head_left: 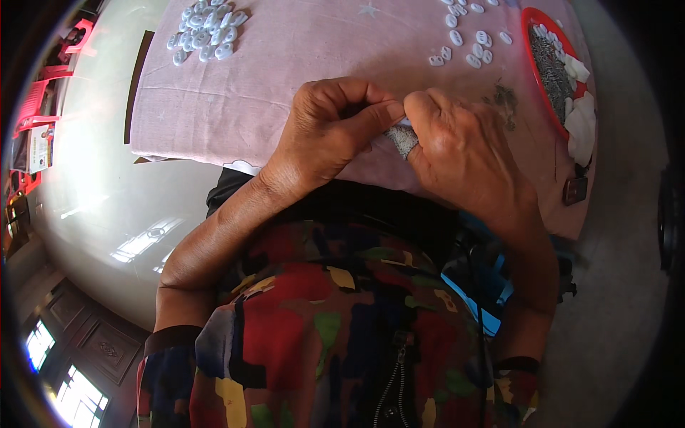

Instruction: The person assembles plastic cord locks by inserting small metal springs into plastic pieces by hand and sorting them on the table.

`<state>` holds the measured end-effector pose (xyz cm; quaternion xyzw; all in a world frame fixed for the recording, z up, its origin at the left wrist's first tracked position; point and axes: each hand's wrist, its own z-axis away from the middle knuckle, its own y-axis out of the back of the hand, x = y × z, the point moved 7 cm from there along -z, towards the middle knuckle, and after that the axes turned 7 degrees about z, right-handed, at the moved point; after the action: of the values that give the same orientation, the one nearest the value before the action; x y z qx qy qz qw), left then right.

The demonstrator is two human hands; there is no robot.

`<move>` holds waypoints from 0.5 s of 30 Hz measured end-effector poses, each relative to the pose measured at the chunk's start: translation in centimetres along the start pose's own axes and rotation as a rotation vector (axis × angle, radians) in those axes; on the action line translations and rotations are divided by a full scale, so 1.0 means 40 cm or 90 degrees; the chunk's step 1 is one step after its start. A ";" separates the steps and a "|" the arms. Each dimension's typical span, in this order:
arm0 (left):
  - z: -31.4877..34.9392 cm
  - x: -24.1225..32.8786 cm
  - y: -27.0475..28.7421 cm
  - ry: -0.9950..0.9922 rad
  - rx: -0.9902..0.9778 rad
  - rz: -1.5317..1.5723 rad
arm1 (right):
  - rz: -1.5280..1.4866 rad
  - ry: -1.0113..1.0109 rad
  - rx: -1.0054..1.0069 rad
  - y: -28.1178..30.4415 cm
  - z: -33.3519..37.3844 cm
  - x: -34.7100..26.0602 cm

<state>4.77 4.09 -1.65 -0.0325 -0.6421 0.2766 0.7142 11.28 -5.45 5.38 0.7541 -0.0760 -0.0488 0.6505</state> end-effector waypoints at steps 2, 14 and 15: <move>0.001 0.004 0.001 0.011 0.002 0.009 | 0.002 0.006 -0.001 0.001 -0.003 -0.002; -0.001 0.013 0.006 0.027 -0.010 -0.029 | -0.098 -0.017 0.038 -0.007 0.014 0.017; -0.002 0.019 0.008 0.040 -0.023 -0.056 | -0.144 -0.030 0.064 0.003 0.021 0.023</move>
<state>4.77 4.72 -1.13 -0.0259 -0.6253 0.2322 0.7446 12.04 -6.44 5.39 0.7880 -0.0077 -0.1356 0.6005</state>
